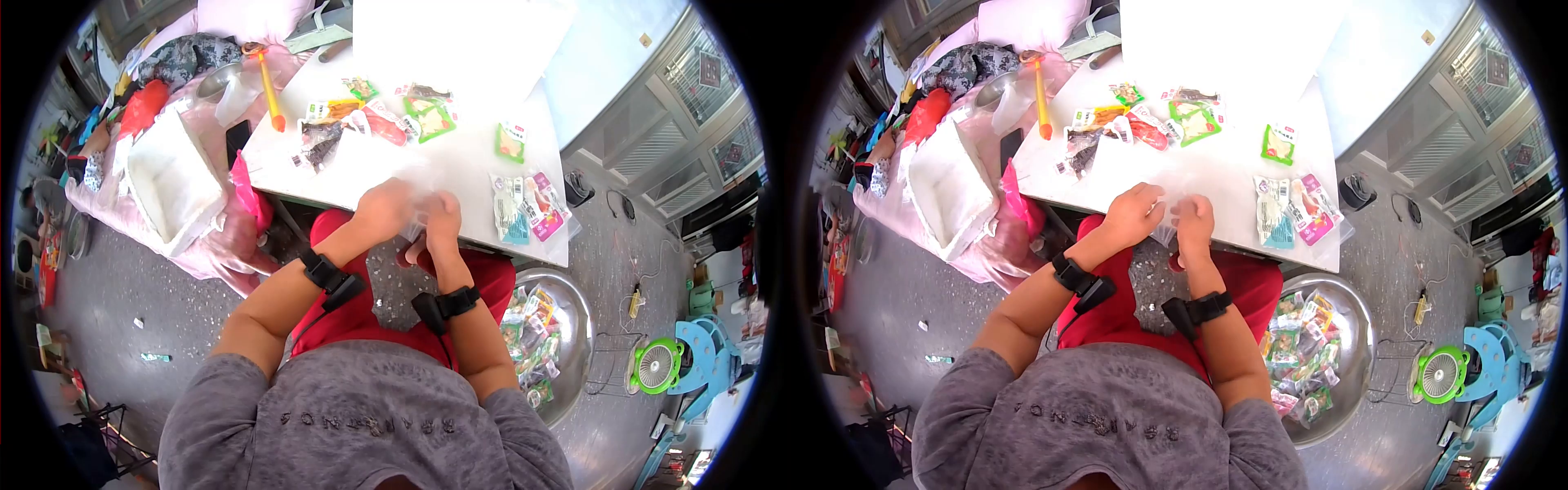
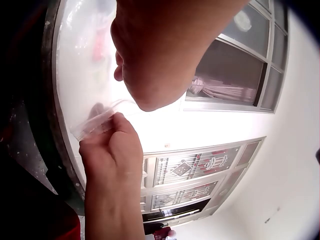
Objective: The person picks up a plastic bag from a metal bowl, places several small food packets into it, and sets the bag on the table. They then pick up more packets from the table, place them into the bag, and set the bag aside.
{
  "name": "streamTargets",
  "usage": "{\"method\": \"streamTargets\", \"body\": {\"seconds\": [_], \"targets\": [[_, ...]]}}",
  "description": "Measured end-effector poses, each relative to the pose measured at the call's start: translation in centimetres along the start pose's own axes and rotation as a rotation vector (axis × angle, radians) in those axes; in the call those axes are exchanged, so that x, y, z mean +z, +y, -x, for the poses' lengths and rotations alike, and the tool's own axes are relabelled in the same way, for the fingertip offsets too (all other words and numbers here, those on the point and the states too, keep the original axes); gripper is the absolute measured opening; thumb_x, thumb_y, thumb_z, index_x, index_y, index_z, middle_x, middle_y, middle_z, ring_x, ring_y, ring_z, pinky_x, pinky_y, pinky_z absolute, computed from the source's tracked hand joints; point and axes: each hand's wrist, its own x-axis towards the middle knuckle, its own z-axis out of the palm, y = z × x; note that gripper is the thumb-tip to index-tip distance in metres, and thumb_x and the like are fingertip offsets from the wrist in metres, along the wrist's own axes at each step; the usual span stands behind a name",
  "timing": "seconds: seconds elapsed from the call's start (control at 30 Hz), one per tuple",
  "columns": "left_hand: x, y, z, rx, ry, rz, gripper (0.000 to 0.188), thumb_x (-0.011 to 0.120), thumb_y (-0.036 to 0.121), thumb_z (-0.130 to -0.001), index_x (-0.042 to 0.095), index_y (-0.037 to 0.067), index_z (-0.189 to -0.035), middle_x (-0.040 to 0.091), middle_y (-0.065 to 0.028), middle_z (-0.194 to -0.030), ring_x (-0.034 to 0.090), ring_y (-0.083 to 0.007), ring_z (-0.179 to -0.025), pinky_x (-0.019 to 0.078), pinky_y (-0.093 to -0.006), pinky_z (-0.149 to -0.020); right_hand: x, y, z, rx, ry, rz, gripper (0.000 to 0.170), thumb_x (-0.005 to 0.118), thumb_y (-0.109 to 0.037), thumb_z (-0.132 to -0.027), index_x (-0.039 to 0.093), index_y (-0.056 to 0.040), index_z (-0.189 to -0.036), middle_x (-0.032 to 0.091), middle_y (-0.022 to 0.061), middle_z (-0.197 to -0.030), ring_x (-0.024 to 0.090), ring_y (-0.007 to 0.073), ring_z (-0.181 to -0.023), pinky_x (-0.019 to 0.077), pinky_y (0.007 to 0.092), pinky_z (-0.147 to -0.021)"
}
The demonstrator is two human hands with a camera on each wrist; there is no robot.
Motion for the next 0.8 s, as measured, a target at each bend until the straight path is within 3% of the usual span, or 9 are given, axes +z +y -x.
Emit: {"method": "streamTargets", "body": {"seconds": [0.1, 0.13, 0.23, 0.3, 0.43, 0.47, 0.6, 0.7, 0.8], "targets": [[-0.5, -1.2, -0.6, 0.107, 0.167, 0.039, 0.019, 0.055, 0.011, -0.07, 0.053, 0.003, -0.087, 0.053, -0.012, -0.078, 0.054, -0.0275, -0.068, 0.0441, -0.0337, -0.06, -2.4, 1.6, -3.0, 0.052, 0.084, -0.098, 0.013, 0.044, -0.009, -0.08, 0.046, -0.0006, -0.089, 0.052, 0.0066, -0.074, 0.053, 0.0148, -0.064, 0.042, 0.024, -0.048], [-1.0, -2.1, -0.9, 0.068, 0.159, 0.016, 0.02, 0.056, 0.011, -0.07, 0.053, 0.002, -0.088, 0.054, -0.0126, -0.08, 0.053, -0.0274, -0.071, 0.0437, -0.0338, -0.063, -3.4, 2.1, -3.9, 0.052, 0.056, -0.121, 0.013, 0.044, -0.009, -0.08, 0.046, -0.0006, -0.089, 0.052, 0.0064, -0.073, 0.053, 0.015, -0.063, 0.0418, 0.0242, -0.048], [-2.0, -7.0, -1.8, -0.106, 0.103, -0.107, 0.029, 0.056, 0.014, -0.071, 0.052, 0.003, -0.097, 0.053, -0.0142, -0.093, 0.05, -0.0284, -0.089, 0.0414, -0.0322, -0.076, -5.5, 2.6, -5.7, 0.052, -0.002, -0.149, 0.011, 0.044, -0.008, -0.08, 0.046, -0.0006, -0.088, 0.051, 0.006, -0.072, 0.053, 0.0156, -0.062, 0.0411, 0.0244, -0.046], [-2.2, -11.4, -2.5, -0.193, 0.018, -0.217, 0.041, 0.057, 0.021, -0.07, 0.047, 0.005, -0.106, 0.048, -0.0148, -0.105, 0.043, -0.0287, -0.102, 0.0358, -0.0337, -0.085, -5.8, 2.4, -6.1, 0.051, -0.009, -0.115, 0.011, 0.045, -0.008, -0.079, 0.045, -0.0007, -0.088, 0.051, 0.006, -0.072, 0.053, 0.0158, -0.061, 0.0406, 0.0243, -0.045], [-4.1, -14.4, -4.9, -0.384, -0.178, -0.512, 0.066, 0.06, 0.037, -0.066, 0.036, 0.009, -0.121, 0.037, -0.0145, -0.123, 0.026, -0.0283, -0.119, 0.0222, -0.0382, -0.097, -5.8, 2.3, -6.3, 0.017, 0.026, -0.135, 0.013, 0.046, -0.008, -0.079, 0.045, 0.0, -0.09, 0.05, 0.0058, -0.07, 0.053, 0.0156, -0.06, 0.0412, 0.0239, -0.047], [-4.1, -15.5, -5.4, -0.422, -0.243, -0.5, 0.074, 0.059, 0.046, -0.063, 0.033, 0.01, -0.122, 0.034, -0.0144, -0.125, 0.023, -0.028, -0.121, 0.0178, -0.0425, -0.097, -5.8, 2.1, -6.1, 0.019, 0.063, -0.151, 0.014, 0.046, -0.008, -0.079, 0.045, 0.0001, -0.09, 0.05, 0.0057, -0.069, 0.053, 0.0155, -0.06, 0.0414, 0.0238, -0.047], [-4.2, -16.5, -6.9, -0.489, -0.381, -0.418, 0.078, 0.058, 0.052, -0.061, 0.033, 0.012, -0.123, 0.036, -0.0134, -0.124, 0.027, -0.03, -0.118, 0.0189, -0.0452, -0.095, -6.1, 1.9, -5.8, -0.011, 0.129, -0.223, 0.015, 0.046, -0.008, -0.079, 0.045, 0.0006, -0.091, 0.05, 0.0057, -0.069, 0.052, 0.0148, -0.061, 0.042, 0.024, -0.049], [-4.0, -16.3, -7.2, -0.482, -0.477, -0.361, 0.079, 0.058, 0.054, -0.06, 0.034, 0.013, -0.122, 0.037, -0.0129, -0.123, 0.029, -0.0307, -0.117, 0.0199, -0.0446, -0.094, -7.4, 2.4, -6.1, -0.044, 0.038, -0.245, 0.014, 0.046, -0.007, -0.079, 0.045, 0.0004, -0.09, 0.051, 0.0067, -0.071, 0.052, 0.0148, -0.062, 0.0423, 0.0251, -0.05], [-2.5, -14.6, -6.3, -0.393, -0.422, -0.394, 0.076, 0.057, 0.057, -0.058, 0.04, 0.015, -0.118, 0.043, -0.0117, -0.116, 0.034, -0.0292, -0.113, 0.0212, -0.0447, -0.092, -8.0, 2.5, -6.1, -0.087, 0.102, -0.241, 0.01, 0.046, -0.007, -0.079, 0.046, -0.0005, -0.088, 0.051, 0.0072, -0.072, 0.053, 0.0157, -0.063, 0.0427, 0.0267, -0.052]]}}
